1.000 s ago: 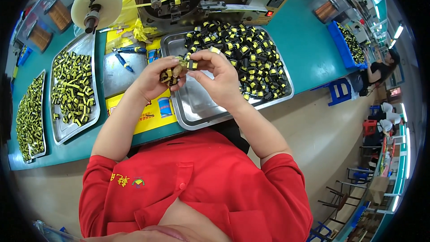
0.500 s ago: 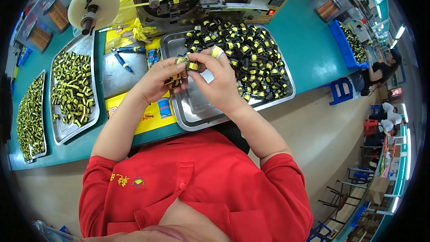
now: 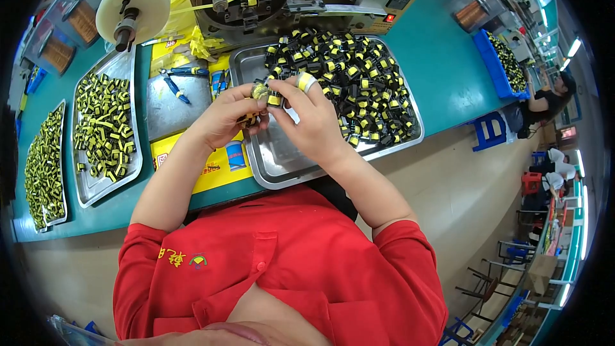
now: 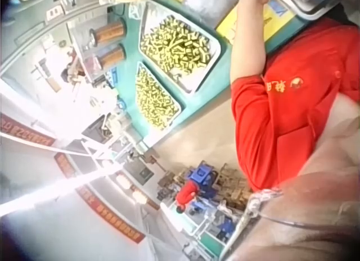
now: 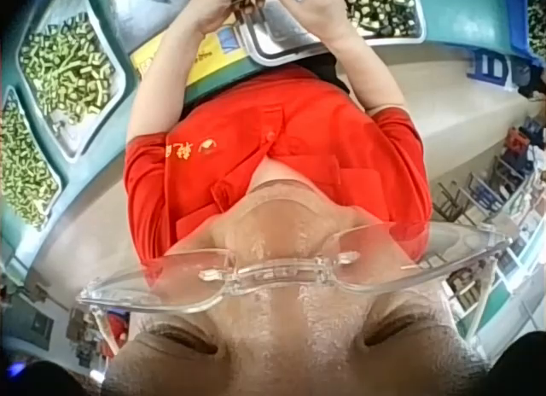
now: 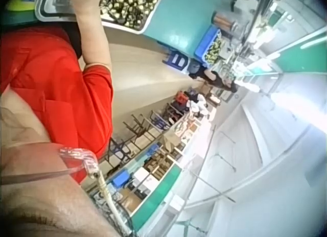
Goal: The person assembles small electronic components by hand, applying yellow labels to them and using pliers to cut them.
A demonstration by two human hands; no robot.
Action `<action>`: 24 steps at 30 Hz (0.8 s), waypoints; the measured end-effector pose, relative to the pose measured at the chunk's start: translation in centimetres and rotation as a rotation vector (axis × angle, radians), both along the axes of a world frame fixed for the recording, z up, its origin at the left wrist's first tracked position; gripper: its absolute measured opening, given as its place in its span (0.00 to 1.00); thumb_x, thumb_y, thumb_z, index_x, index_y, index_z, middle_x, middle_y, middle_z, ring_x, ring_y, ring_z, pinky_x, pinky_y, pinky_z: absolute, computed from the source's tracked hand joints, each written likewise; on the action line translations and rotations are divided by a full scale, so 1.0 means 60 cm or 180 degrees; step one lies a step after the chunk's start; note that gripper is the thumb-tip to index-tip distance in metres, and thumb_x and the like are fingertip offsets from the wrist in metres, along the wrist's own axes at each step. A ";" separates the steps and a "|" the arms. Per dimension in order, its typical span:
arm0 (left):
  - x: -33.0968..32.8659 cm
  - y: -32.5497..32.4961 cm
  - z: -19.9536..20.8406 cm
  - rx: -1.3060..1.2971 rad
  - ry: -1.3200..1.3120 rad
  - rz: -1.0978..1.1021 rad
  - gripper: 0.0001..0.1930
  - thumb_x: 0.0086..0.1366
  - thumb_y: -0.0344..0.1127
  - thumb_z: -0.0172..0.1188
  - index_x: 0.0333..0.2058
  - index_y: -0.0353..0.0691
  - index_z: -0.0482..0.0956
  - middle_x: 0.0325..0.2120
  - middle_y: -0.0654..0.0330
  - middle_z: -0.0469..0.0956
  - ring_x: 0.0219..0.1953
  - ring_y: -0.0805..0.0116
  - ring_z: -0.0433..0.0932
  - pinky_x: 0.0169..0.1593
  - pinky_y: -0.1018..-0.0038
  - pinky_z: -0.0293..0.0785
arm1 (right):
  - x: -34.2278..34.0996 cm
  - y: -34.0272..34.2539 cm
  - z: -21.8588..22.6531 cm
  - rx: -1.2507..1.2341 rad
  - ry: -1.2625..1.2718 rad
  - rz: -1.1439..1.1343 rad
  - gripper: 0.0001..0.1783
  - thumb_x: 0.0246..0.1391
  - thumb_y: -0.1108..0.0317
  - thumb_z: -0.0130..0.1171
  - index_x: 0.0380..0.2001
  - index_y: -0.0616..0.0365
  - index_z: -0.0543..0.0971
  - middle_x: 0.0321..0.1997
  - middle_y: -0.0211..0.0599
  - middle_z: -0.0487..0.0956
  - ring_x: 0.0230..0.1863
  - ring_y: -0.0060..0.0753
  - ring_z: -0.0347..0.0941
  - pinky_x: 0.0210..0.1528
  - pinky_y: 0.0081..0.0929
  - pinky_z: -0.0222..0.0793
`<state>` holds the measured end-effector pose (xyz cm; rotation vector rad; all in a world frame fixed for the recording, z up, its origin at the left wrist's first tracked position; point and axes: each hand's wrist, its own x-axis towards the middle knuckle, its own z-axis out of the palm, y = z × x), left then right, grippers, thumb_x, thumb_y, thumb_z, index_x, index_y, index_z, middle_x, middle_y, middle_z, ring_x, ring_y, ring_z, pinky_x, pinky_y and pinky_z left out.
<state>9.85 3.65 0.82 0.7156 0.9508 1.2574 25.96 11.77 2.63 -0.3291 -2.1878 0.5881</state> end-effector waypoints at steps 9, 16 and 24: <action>0.003 -0.004 0.006 -0.0066 -0.0184 -0.0046 0.10 0.56 0.36 0.57 0.36 0.41 0.73 0.27 0.65 0.75 0.27 0.78 0.74 0.25 0.83 0.66 | 0.001 -0.001 -0.009 0.0213 0.0007 0.0066 0.23 0.36 0.80 0.66 0.41 0.59 0.76 0.36 0.36 0.73 0.28 0.27 0.68 0.31 0.21 0.68; 0.036 -0.007 0.003 0.0170 0.0781 -0.0627 0.08 0.52 0.37 0.57 0.25 0.38 0.76 0.20 0.64 0.74 0.22 0.78 0.71 0.26 0.81 0.65 | -0.003 -0.010 0.009 -0.0073 0.0043 0.0109 0.24 0.36 0.76 0.68 0.42 0.60 0.76 0.36 0.36 0.73 0.27 0.25 0.67 0.30 0.19 0.66; 0.016 -0.006 -0.002 -0.0077 -0.0442 -0.0370 0.07 0.58 0.37 0.55 0.29 0.39 0.72 0.20 0.63 0.72 0.20 0.75 0.72 0.22 0.80 0.64 | 0.003 -0.006 0.014 -0.0206 -0.0040 0.0006 0.21 0.39 0.70 0.67 0.41 0.57 0.77 0.34 0.34 0.75 0.27 0.27 0.68 0.30 0.21 0.67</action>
